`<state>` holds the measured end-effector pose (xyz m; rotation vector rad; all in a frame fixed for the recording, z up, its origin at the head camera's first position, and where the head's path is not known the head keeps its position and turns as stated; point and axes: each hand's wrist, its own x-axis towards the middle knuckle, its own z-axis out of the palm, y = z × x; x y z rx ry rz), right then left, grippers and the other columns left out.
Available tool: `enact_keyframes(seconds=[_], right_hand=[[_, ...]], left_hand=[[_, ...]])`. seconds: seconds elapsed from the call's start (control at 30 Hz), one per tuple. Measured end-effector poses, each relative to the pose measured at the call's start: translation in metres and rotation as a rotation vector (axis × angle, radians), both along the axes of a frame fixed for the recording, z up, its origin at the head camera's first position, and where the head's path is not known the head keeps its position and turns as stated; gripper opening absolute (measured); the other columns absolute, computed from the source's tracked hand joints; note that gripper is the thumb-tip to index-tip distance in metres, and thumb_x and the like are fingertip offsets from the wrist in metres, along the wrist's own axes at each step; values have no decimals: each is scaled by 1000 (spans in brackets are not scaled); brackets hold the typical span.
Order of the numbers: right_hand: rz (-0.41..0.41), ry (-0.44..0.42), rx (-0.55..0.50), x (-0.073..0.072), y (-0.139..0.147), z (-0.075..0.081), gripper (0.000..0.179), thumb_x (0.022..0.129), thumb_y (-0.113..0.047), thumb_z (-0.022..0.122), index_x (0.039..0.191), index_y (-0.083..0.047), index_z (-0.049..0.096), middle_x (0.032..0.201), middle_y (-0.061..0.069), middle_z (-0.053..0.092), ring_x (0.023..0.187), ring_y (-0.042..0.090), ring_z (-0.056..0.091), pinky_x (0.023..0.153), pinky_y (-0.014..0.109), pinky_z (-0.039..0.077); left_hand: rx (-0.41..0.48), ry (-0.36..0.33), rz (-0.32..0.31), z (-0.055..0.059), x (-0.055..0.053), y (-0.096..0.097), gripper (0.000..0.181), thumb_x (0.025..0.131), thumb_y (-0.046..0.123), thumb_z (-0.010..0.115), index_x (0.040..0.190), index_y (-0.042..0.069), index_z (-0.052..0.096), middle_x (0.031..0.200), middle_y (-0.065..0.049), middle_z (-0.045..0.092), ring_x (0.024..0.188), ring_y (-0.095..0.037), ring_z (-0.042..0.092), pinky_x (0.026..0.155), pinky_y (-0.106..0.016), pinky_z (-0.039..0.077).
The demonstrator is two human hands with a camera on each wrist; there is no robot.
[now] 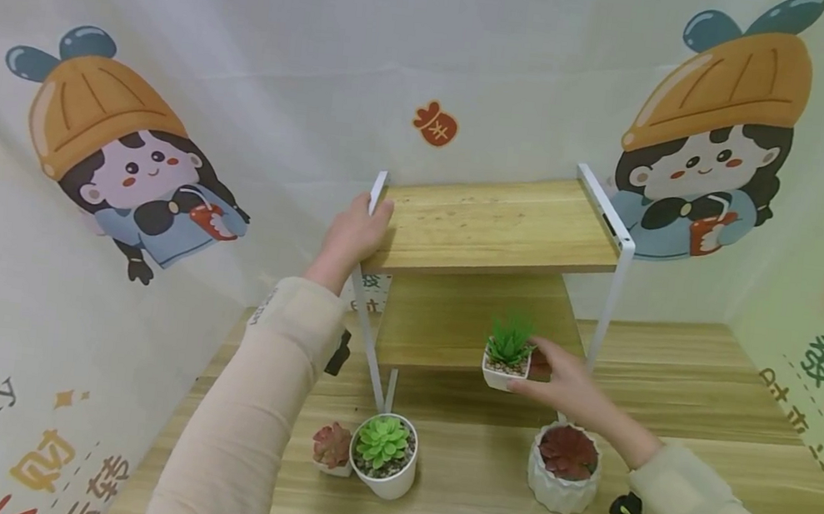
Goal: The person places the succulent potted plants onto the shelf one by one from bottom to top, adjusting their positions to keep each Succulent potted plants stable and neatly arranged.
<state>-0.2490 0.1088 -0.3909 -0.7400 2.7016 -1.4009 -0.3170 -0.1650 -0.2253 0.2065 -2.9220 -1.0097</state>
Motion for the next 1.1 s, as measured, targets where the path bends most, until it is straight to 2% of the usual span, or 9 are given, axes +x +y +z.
enact_keyframes(seconds=[0.17, 0.33, 0.47, 0.83, 1.1], right_hand=[[58, -24, -98, -18, -27, 0, 63, 82, -21, 69, 128, 11, 40, 97, 17, 59, 93, 29, 59, 78, 38, 49], [87, -60, -120, -34, -48, -3, 67, 83, -21, 67, 133, 10, 35, 101, 18, 58, 95, 27, 58, 77, 35, 50], [104, -54, -143, -42, -63, -5, 65, 83, -18, 67, 132, 12, 36, 103, 21, 59, 95, 30, 58, 77, 37, 51], [58, -93, -201, -52, -87, -13, 64, 85, -15, 65, 134, 10, 34, 115, 26, 55, 104, 35, 56, 81, 38, 50], [43, -74, -247, -54, -101, -16, 66, 86, -15, 63, 137, 10, 29, 122, 27, 52, 109, 36, 53, 88, 41, 47]], left_hand=[[9, -1, 3, 1, 1, 1, 61, 97, 46, 26, 147, 13, 13, 144, -20, 31, 121, -36, 42, 95, -45, 39], [19, 3, -2, 1, 1, 3, 61, 97, 46, 26, 147, 13, 14, 144, -19, 32, 120, -35, 42, 96, -45, 39], [25, -2, -1, 1, 1, 3, 61, 97, 45, 26, 147, 13, 14, 143, -19, 33, 118, -35, 43, 95, -45, 39], [18, -1, -11, 2, 3, 4, 62, 97, 45, 26, 147, 12, 12, 142, -21, 34, 115, -36, 45, 92, -45, 41], [5, -7, -7, 1, 2, 3, 63, 97, 45, 27, 147, 12, 12, 142, -22, 33, 117, -36, 44, 94, -46, 41]])
